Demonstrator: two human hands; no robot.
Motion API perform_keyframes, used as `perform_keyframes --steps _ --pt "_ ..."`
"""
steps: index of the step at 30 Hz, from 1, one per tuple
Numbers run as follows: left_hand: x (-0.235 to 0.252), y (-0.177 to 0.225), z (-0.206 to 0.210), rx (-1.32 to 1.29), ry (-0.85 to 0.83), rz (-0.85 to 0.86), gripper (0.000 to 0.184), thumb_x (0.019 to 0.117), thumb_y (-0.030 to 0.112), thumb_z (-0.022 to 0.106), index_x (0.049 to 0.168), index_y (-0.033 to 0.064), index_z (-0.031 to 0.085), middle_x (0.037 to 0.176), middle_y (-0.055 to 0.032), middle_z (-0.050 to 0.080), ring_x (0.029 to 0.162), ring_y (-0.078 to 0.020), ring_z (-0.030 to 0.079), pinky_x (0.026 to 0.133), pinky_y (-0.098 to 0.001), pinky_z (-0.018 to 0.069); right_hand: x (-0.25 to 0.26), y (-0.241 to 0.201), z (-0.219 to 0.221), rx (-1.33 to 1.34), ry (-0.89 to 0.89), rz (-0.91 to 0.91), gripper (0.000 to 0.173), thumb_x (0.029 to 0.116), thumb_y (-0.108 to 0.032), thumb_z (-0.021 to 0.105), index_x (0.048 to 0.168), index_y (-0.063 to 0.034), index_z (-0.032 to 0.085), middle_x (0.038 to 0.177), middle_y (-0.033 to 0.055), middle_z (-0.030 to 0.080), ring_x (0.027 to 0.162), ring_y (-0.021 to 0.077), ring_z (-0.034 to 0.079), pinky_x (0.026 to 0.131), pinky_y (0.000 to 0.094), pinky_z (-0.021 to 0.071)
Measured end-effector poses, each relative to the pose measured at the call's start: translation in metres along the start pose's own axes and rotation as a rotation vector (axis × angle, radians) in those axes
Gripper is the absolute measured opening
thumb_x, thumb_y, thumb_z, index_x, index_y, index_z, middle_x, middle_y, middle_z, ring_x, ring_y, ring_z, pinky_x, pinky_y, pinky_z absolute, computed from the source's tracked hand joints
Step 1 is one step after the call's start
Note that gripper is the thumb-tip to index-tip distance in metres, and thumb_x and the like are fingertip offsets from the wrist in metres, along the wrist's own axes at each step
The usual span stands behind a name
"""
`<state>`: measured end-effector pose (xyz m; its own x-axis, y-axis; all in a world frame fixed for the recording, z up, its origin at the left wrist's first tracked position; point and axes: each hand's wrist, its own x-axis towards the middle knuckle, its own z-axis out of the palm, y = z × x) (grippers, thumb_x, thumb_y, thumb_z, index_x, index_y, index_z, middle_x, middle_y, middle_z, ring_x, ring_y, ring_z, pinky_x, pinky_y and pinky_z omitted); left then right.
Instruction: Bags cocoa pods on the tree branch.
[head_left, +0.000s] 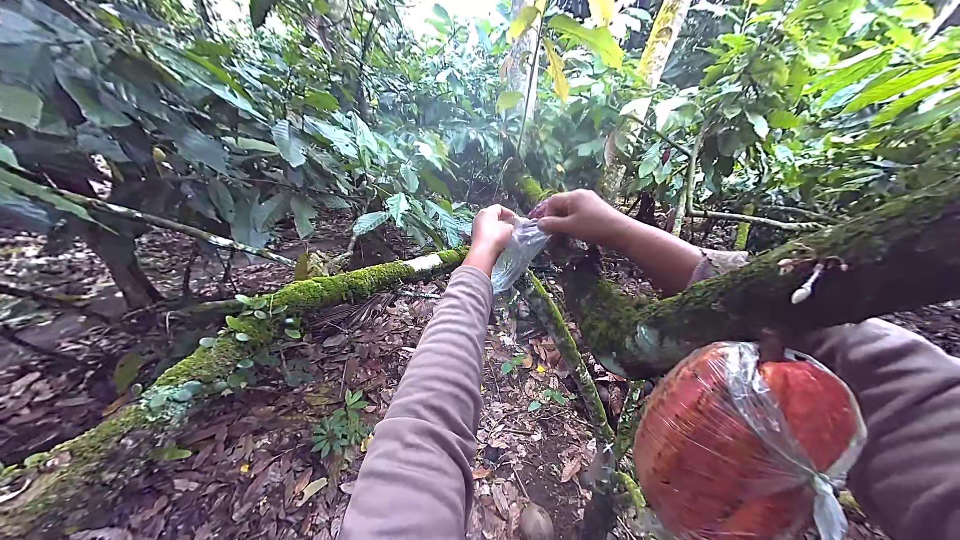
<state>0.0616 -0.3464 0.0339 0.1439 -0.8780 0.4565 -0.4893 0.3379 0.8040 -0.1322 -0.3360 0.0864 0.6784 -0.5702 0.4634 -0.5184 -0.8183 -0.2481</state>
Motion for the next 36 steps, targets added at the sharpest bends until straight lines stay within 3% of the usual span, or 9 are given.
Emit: perform_keyframes --steps 4,5,7,10,16,22,29,32,36 --pt "-0.003 0.003 0.004 -0.039 0.052 -0.027 0.037 0.0907 -0.004 0.059 0.127 0.0023 0.066 0.117 -0.022 0.067 0.102 -0.032 0.065 0.09 -0.0503 0.0519 -0.027 -0.088 -0.034 -0.039 -0.123 0.495 0.024 0.1078 -0.01 0.051 0.122 0.0086 0.057 0.123 0.0213 0.061 0.113 0.0247 0.061 0.099 0.0394 0.0473" --pt "-0.003 0.002 0.004 -0.058 0.069 -0.022 0.037 0.0914 -0.004 0.058 0.127 0.0017 0.065 0.116 -0.0223 0.067 0.103 -0.0321 0.065 0.09 -0.05 0.0519 -0.028 -0.034 -0.009 0.108 0.182 0.117 0.018 0.0994 -0.006 0.061 0.097 0.0122 0.06 0.089 0.0223 0.061 0.077 0.0225 0.059 0.068 0.0336 0.0461" --pt "-0.004 0.001 0.003 -0.082 0.131 0.041 0.039 0.0909 -0.005 0.056 0.129 0.0002 0.063 0.122 -0.0227 0.065 0.109 -0.0326 0.063 0.094 -0.0495 0.0508 -0.01 0.002 -0.002 0.409 0.184 0.056 0.012 0.0956 -0.007 0.067 0.092 -0.0009 0.057 0.082 0.0044 0.061 0.067 0.0056 0.052 0.062 0.0239 0.0426" --pt "-0.015 0.012 -0.006 -0.165 0.114 0.308 0.053 0.0828 -0.01 0.055 0.135 0.001 0.062 0.145 -0.0211 0.052 0.124 -0.0318 0.055 0.1 -0.0472 0.0478 -0.003 -0.001 -0.006 0.545 0.128 0.102 0.014 0.0914 -0.004 0.07 0.092 -0.0055 0.057 0.09 0.002 0.069 0.069 0.0036 0.057 0.062 0.0226 0.0456" --pt "-0.026 0.028 -0.029 -0.26 -0.214 0.404 0.014 0.0945 0.0 0.063 0.106 -0.0036 0.068 0.101 -0.0091 0.07 0.091 -0.0112 0.065 0.086 -0.0329 0.0546 -0.003 0.0 -0.008 0.693 0.028 -0.006 0.012 0.0926 -0.006 0.066 0.092 -0.0098 0.054 0.08 -0.0018 0.067 0.064 0.0049 0.061 0.061 0.0234 0.0523" --pt "-0.03 0.017 -0.049 -0.225 -0.195 0.327 0.013 0.0929 0.002 0.068 0.105 -0.0032 0.068 0.101 -0.0098 0.069 0.092 -0.0117 0.064 0.086 -0.033 0.0535 -0.01 -0.011 -0.011 0.53 -0.21 0.07 0.028 0.0954 0.0 0.063 0.123 0.0012 0.06 0.094 0.0066 0.07 0.074 0.0072 0.062 0.07 0.0266 0.0534" --pt "-0.037 0.0 -0.054 -0.33 -0.195 0.314 0.014 0.0874 0.003 0.072 0.084 0.0061 0.059 0.076 0.0022 0.059 0.074 -0.0057 0.057 0.075 -0.0274 0.05 -0.006 -0.01 -0.01 0.318 -0.213 -0.017 0.021 0.092 -0.007 0.072 0.076 -0.0056 0.058 0.077 -0.0005 0.057 0.07 0.0054 0.053 0.067 0.0253 0.0451" --pt "-0.042 -0.006 -0.051 -0.358 -0.207 0.287 0.01 0.0896 0.003 0.071 0.087 0.0037 0.062 0.082 -0.0008 0.064 0.079 -0.0078 0.061 0.079 -0.029 0.0523 -0.006 -0.007 -0.01 0.413 -0.188 -0.065 0.008 0.085 -0.003 0.074 0.09 -0.0005 0.068 0.121 0.009 0.063 0.11 0.0142 0.06 0.092 0.0334 0.0519" --pt "-0.045 -0.01 -0.045 -0.468 -0.203 0.321 0.014 0.0848 -0.004 0.07 0.081 0.0054 0.06 0.096 -0.0032 0.068 0.089 -0.0097 0.063 0.081 -0.0302 0.0537 -0.007 -0.009 -0.007 0.524 -0.24 -0.014 0.025 0.0857 0.003 0.071 0.109 -0.0014 0.061 0.098 0.0057 0.071 0.084 0.0084 0.066 0.076 0.0274 0.0557"
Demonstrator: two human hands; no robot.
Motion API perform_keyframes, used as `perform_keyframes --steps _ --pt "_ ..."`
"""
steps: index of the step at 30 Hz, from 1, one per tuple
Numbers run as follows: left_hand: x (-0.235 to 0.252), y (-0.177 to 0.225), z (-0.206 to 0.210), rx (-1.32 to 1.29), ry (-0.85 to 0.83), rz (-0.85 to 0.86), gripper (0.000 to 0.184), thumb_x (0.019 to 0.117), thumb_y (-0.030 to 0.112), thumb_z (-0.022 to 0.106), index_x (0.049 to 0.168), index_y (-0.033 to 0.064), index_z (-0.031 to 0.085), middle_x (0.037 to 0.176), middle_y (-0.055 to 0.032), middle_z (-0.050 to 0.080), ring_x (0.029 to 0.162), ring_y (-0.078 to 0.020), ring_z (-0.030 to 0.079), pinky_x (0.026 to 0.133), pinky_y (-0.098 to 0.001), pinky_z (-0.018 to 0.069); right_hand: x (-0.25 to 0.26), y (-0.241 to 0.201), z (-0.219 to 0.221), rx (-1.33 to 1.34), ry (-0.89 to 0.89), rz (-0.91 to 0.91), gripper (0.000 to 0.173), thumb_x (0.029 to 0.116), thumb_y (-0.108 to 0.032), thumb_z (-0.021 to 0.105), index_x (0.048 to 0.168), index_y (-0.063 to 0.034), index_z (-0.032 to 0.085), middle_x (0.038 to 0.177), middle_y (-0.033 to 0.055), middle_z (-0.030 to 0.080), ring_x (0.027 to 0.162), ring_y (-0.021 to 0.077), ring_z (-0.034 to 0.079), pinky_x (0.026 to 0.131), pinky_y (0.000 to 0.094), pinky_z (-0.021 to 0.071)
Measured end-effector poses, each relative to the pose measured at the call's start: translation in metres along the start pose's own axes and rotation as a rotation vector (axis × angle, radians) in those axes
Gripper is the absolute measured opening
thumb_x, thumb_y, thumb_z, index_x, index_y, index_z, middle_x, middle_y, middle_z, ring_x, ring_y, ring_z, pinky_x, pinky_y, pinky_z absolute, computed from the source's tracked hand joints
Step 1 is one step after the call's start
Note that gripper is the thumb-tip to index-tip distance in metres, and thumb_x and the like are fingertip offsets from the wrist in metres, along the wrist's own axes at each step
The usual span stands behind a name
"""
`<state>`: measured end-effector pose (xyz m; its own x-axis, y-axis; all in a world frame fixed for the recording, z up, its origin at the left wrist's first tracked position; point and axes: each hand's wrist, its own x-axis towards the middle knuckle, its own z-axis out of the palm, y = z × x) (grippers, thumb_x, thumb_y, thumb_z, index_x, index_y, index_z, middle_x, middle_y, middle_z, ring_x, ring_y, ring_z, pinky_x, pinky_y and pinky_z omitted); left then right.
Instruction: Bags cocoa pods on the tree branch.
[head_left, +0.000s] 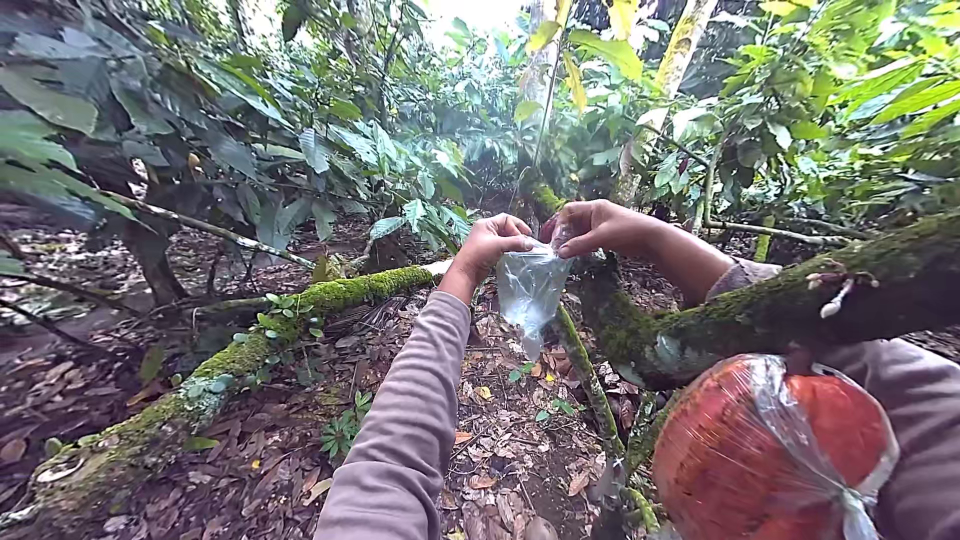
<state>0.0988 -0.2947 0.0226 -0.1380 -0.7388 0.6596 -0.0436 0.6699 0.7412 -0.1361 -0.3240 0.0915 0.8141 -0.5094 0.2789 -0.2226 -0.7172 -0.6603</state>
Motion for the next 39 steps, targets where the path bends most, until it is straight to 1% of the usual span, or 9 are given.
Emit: perform_keyframes --steps 2,6,8,11,15,21,25,35,39 --pt "0.001 -0.003 0.0 -0.046 -0.01 0.015 0.018 0.0818 -0.006 0.07 0.077 0.0074 0.06 0.093 -0.0023 0.07 0.086 -0.0089 0.065 0.078 -0.0289 0.0548 0.002 0.001 0.002 -0.074 -0.011 0.018 0.023 0.0917 -0.001 0.069 0.114 0.0003 0.065 0.095 0.0062 0.071 0.079 0.0078 0.063 0.069 0.0259 0.0526" --pt "0.013 -0.017 -0.008 0.231 -0.077 -0.066 0.018 0.0836 -0.004 0.074 0.082 0.0015 0.058 0.071 -0.0011 0.061 0.065 -0.007 0.058 0.067 -0.0273 0.0516 0.012 0.011 0.004 -0.445 0.034 -0.095 0.014 0.0983 -0.011 0.066 0.099 0.001 0.075 0.087 0.0092 0.074 0.081 0.0159 0.069 0.084 0.0419 0.0552" --pt "0.02 -0.02 -0.011 0.43 -0.139 -0.061 0.014 0.0867 0.002 0.075 0.09 -0.0038 0.062 0.076 -0.0063 0.062 0.07 -0.0113 0.059 0.072 -0.0332 0.0517 0.015 0.013 0.003 -0.561 0.06 -0.106 0.017 0.099 -0.014 0.065 0.096 -0.0004 0.075 0.084 0.0096 0.074 0.08 0.0201 0.07 0.085 0.049 0.054" --pt "0.033 -0.017 -0.01 0.649 -0.191 -0.026 0.018 0.0911 0.008 0.073 0.095 -0.0069 0.065 0.083 -0.0136 0.064 0.078 -0.0203 0.06 0.079 -0.0428 0.05 0.017 0.011 0.001 -0.588 0.105 -0.027 0.019 0.1013 -0.015 0.063 0.097 0.0004 0.072 0.085 0.0102 0.073 0.08 0.0219 0.069 0.084 0.0498 0.0525" --pt "0.054 -0.007 -0.008 0.758 -0.138 -0.003 0.019 0.0904 0.006 0.068 0.099 -0.0103 0.066 0.092 -0.0228 0.066 0.089 -0.0326 0.064 0.086 -0.0539 0.049 0.017 0.011 -0.002 -0.561 0.123 -0.008 0.021 0.1016 -0.018 0.064 0.098 0.0011 0.07 0.083 0.0088 0.072 0.078 0.0188 0.067 0.082 0.0467 0.0521" --pt "0.08 0.003 0.007 0.752 -0.134 -0.117 0.018 0.0944 0.011 0.067 0.1 -0.0066 0.067 0.097 -0.0212 0.066 0.094 -0.0311 0.062 0.088 -0.0541 0.0468 0.01 0.012 -0.016 -0.442 0.235 0.041 0.017 0.0966 -0.012 0.07 0.104 0.0024 0.068 0.088 0.0111 0.072 0.075 0.0177 0.069 0.076 0.0414 0.057" --pt "0.093 0.003 0.024 0.719 -0.112 -0.065 0.018 0.0939 0.01 0.064 0.101 -0.0068 0.067 0.098 -0.0203 0.067 0.094 -0.0299 0.063 0.089 -0.0522 0.0472 0.002 0.011 -0.029 -0.355 0.315 0.092 0.019 0.0951 -0.008 0.071 0.109 0.0034 0.067 0.098 0.0139 0.072 0.079 0.0177 0.068 0.077 0.0386 0.0576" --pt "0.116 0.008 0.055 0.609 0.003 0.032 0.019 0.0909 0.003 0.067 0.108 -0.0046 0.068 0.104 -0.0192 0.07 0.1 -0.0281 0.067 0.094 -0.0486 0.0507 0.003 0.014 -0.024 -0.309 0.456 0.246 0.021 0.0959 -0.011 0.07 0.112 0.0033 0.067 0.098 0.0169 0.07 0.079 0.0231 0.069 0.079 0.0449 0.0582" --pt "0.122 0.012 0.068 0.685 -0.03 0.011 0.022 0.0846 -0.004 0.067 0.106 -0.0033 0.07 0.105 -0.0177 0.071 0.103 -0.028 0.067 0.095 -0.048 0.0502 -0.002 0.022 -0.034 -0.107 0.594 0.37 0.022 0.0946 -0.007 0.07 0.114 0.0022 0.065 0.095 0.0127 0.067 0.071 0.0148 0.065 0.071 0.0335 0.0574"
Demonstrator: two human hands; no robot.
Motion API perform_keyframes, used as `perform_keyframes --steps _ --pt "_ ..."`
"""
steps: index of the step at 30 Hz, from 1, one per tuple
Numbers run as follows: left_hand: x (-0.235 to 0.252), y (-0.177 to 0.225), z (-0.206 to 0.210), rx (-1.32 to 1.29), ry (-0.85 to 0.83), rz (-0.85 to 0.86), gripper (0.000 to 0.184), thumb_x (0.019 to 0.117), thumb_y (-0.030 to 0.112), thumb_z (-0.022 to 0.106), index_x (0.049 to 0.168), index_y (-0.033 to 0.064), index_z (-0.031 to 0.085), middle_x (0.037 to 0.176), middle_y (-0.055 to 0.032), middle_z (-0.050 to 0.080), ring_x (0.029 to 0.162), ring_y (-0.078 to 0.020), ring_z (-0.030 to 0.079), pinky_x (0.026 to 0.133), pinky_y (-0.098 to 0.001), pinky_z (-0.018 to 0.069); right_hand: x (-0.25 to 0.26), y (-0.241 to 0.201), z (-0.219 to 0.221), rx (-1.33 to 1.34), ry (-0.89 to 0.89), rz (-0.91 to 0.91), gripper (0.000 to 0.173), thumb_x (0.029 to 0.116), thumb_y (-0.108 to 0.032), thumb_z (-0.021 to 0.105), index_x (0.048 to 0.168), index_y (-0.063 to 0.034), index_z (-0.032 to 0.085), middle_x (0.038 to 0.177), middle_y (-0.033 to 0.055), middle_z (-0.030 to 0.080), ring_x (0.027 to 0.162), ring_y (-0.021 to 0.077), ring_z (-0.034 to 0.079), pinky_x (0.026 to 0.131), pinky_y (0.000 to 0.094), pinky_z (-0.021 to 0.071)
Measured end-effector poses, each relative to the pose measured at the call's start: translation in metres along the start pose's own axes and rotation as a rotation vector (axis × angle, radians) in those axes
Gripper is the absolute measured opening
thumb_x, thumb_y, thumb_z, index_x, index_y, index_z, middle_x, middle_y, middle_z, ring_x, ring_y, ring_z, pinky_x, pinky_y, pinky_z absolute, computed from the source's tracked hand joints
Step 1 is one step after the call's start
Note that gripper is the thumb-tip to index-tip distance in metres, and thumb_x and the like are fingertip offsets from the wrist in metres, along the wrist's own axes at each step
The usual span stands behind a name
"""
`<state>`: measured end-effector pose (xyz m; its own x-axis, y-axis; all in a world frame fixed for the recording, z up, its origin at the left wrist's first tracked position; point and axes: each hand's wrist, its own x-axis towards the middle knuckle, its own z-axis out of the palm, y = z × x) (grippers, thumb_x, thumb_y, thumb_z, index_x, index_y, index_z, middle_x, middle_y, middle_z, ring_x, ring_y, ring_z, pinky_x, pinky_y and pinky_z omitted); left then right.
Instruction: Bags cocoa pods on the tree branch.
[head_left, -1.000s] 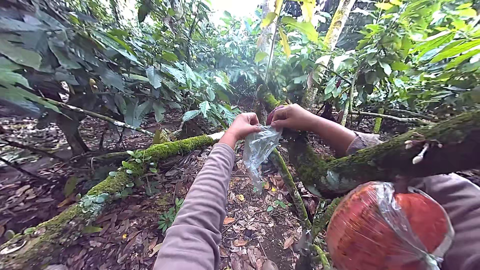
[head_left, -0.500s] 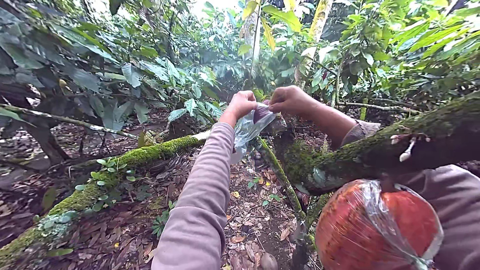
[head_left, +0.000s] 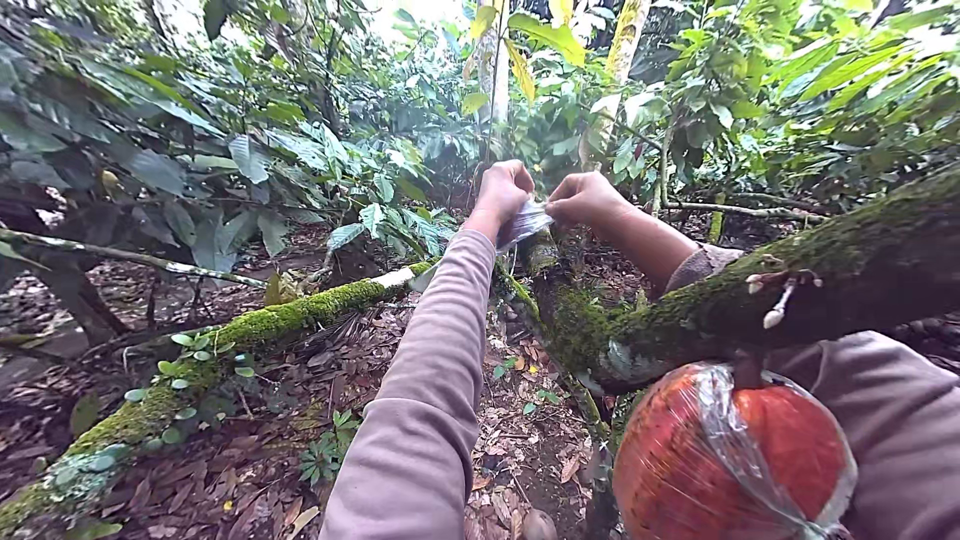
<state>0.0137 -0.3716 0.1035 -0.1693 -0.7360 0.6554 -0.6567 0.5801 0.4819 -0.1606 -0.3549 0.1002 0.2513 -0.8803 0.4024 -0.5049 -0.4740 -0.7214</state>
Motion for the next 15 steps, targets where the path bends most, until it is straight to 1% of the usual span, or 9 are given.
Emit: perform_keyframes --steps 2,4,7,8,10,11,12,13,15 --pt "0.001 0.005 0.002 0.004 0.081 -0.027 0.023 0.0853 -0.006 0.067 0.108 -0.0029 0.069 0.107 -0.0173 0.071 0.106 -0.0279 0.067 0.097 -0.0475 0.0506 -0.002 0.001 -0.001 0.01 -0.016 0.051 0.023 0.0954 -0.006 0.07 0.117 0.0023 0.065 0.096 0.0126 0.067 0.071 0.0137 0.064 0.071 0.0314 0.0567" --pt "0.001 0.006 0.002 -0.042 0.179 -0.049 0.029 0.0857 -0.006 0.066 0.115 -0.0026 0.069 0.113 -0.0175 0.071 0.108 -0.0275 0.067 0.099 -0.0457 0.0511 0.002 0.006 -0.001 -0.025 -0.022 0.075 0.026 0.0951 -0.006 0.07 0.12 0.0013 0.066 0.099 0.0142 0.068 0.073 0.0157 0.065 0.073 0.0331 0.0571" --pt "0.002 0.002 -0.002 -0.103 0.238 -0.08 0.045 0.082 -0.009 0.067 0.126 0.0002 0.066 0.124 -0.0193 0.066 0.106 -0.0268 0.067 0.094 -0.042 0.0537 0.007 0.014 0.0 -0.064 -0.029 0.088 0.029 0.0951 -0.007 0.07 0.123 0.0006 0.066 0.103 0.0157 0.069 0.077 0.0181 0.067 0.076 0.0362 0.0576" --pt "0.002 0.001 -0.005 -0.069 0.215 -0.117 0.051 0.0808 -0.009 0.068 0.13 0.0018 0.065 0.129 -0.0205 0.063 0.112 -0.0287 0.064 0.097 -0.0426 0.0523 0.007 0.014 0.0 -0.06 -0.053 0.101 0.03 0.0961 -0.008 0.069 0.125 0.0011 0.065 0.105 0.016 0.069 0.078 0.0181 0.066 0.076 0.036 0.0573" --pt "-0.002 0.005 -0.013 0.086 0.117 -0.236 0.056 0.0818 -0.003 0.074 0.136 0.0019 0.062 0.139 -0.0233 0.058 0.132 -0.0351 0.053 0.11 -0.0473 0.0442 0.003 0.01 0.002 -0.053 -0.107 0.145 0.03 0.0989 -0.009 0.067 0.127 0.0016 0.064 0.103 0.0143 0.067 0.076 0.0147 0.063 0.073 0.0317 0.0553" --pt "-0.004 0.007 -0.016 0.164 0.067 -0.28 0.05 0.0837 0.001 0.076 0.132 -0.0008 0.064 0.139 -0.025 0.058 0.137 -0.0378 0.049 0.114 -0.0497 0.0403 0.002 0.008 0.002 -0.055 -0.124 0.168 0.029 0.1 -0.01 0.066 0.127 0.002 0.064 0.1 0.0133 0.067 0.074 0.0131 0.062 0.072 0.03 0.0547" --pt "-0.005 0.008 -0.017 0.23 0.026 -0.302 0.04 0.0857 0.004 0.077 0.124 -0.003 0.068 0.135 -0.0261 0.06 0.136 -0.0389 0.049 0.114 -0.0509 0.0395 0.002 0.005 0.001 -0.068 -0.133 0.188 0.028 0.1008 -0.011 0.065 0.125 0.0026 0.064 0.098 0.0123 0.066 0.072 0.012 0.061 0.071 0.0287 0.0543" --pt "-0.005 0.008 -0.018 0.288 -0.008 -0.309 0.029 0.0876 0.007 0.076 0.115 -0.0034 0.072 0.131 -0.0259 0.062 0.132 -0.0383 0.052 0.113 -0.0505 0.0404 0.002 0.003 0.0 -0.09 -0.136 0.204 0.025 0.1011 -0.013 0.065 0.121 0.0029 0.064 0.096 0.011 0.066 0.071 0.0107 0.061 0.07 0.0275 0.054" --pt "-0.005 0.011 -0.014 0.376 -0.029 -0.299 0.022 0.0892 0.009 0.075 0.107 -0.0039 0.073 0.129 -0.0256 0.063 0.128 -0.0371 0.056 0.11 -0.0498 0.0432 0.003 0.0 -0.002 -0.132 -0.136 0.221 0.025 0.1007 -0.015 0.066 0.119 0.0027 0.065 0.099 0.0113 0.065 0.075 0.0118 0.06 0.073 0.029 0.0535"
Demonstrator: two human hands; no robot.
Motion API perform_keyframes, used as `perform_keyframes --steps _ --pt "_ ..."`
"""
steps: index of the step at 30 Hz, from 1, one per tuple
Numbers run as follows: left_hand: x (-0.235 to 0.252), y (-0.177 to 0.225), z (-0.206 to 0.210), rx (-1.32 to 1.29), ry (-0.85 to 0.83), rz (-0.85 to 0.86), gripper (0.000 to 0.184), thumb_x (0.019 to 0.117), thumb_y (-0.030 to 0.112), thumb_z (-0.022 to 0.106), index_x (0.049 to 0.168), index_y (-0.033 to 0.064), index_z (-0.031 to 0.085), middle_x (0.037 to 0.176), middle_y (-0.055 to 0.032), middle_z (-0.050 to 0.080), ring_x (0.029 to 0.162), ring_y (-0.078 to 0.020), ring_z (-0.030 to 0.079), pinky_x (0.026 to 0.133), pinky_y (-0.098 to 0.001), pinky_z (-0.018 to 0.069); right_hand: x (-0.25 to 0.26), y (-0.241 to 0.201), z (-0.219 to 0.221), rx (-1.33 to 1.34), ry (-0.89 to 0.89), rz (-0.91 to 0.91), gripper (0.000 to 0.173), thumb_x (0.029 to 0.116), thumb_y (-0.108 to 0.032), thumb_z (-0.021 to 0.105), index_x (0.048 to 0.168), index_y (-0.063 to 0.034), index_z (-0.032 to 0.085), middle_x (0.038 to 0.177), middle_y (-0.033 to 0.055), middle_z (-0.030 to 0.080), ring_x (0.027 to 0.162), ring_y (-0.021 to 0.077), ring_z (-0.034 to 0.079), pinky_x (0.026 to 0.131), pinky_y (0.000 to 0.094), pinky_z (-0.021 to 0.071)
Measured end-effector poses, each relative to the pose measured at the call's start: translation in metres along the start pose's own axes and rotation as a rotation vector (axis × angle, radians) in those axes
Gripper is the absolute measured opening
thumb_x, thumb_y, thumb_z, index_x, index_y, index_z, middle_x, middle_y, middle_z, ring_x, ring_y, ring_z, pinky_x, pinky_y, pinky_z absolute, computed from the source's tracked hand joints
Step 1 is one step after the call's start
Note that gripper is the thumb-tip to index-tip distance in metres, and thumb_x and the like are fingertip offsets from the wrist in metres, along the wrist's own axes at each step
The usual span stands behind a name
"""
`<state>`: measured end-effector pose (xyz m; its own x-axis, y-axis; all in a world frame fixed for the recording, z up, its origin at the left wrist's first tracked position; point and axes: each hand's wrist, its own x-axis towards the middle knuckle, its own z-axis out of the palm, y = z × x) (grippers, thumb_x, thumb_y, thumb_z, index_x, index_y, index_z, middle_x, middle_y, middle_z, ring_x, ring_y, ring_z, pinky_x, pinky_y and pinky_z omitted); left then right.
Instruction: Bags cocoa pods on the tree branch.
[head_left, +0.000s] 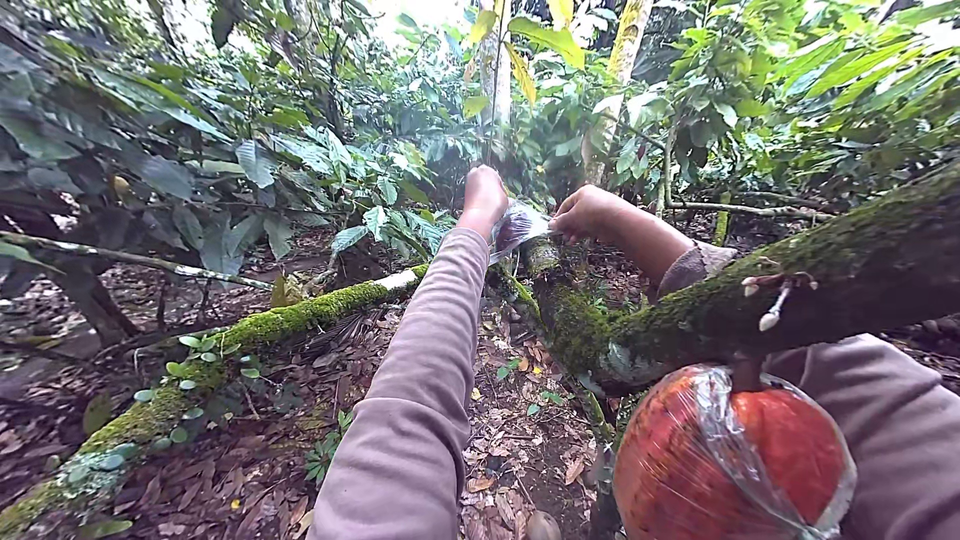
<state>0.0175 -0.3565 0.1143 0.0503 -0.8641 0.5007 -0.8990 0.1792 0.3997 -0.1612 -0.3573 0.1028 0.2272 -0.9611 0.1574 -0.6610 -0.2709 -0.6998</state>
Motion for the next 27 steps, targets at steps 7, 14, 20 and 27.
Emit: perform_keyframes --steps 7,14,20,27 --pt "-0.012 0.039 0.008 0.189 0.094 -0.048 0.022 0.0916 0.004 0.062 0.112 0.0037 0.07 0.127 -0.0184 0.067 0.121 -0.0368 0.063 0.092 -0.0592 0.0524 -0.004 0.001 0.001 0.037 0.009 0.11 0.031 0.1032 -0.028 0.063 0.12 -0.0015 0.061 0.089 0.0065 0.064 0.065 0.0095 0.058 0.059 0.0247 0.0497" --pt "0.001 0.03 0.014 -0.591 0.088 -0.143 0.021 0.0819 -0.002 0.067 0.103 0.0006 0.065 0.095 -0.0141 0.069 0.082 -0.0222 0.07 0.076 -0.0407 0.0586 -0.007 0.004 0.0 0.328 0.059 0.148 0.021 0.1009 -0.014 0.065 0.118 -0.0024 0.062 0.083 0.0046 0.06 0.06 0.0085 0.055 0.055 0.0216 0.0472" --pt "-0.013 0.004 0.021 -0.403 -0.022 0.444 0.017 0.0856 0.004 0.07 0.102 -0.0017 0.073 0.097 -0.0148 0.073 0.093 -0.0237 0.068 0.088 -0.0469 0.0524 -0.003 0.0 -0.009 0.688 0.147 0.144 0.015 0.0995 -0.01 0.064 0.113 -0.0052 0.06 0.08 0.0017 0.059 0.059 0.007 0.056 0.055 0.0204 0.0495" --pt "-0.015 0.013 0.034 0.147 0.075 0.843 0.014 0.0892 -0.007 0.057 0.093 -0.0048 0.071 0.098 -0.0195 0.07 0.107 -0.0376 0.064 0.101 -0.0469 0.0462 -0.002 -0.009 -0.001 0.782 0.226 0.188 0.011 0.0981 -0.002 0.058 0.109 -0.0043 0.057 0.084 0.0047 0.058 0.064 0.0093 0.058 0.06 0.0219 0.0521"
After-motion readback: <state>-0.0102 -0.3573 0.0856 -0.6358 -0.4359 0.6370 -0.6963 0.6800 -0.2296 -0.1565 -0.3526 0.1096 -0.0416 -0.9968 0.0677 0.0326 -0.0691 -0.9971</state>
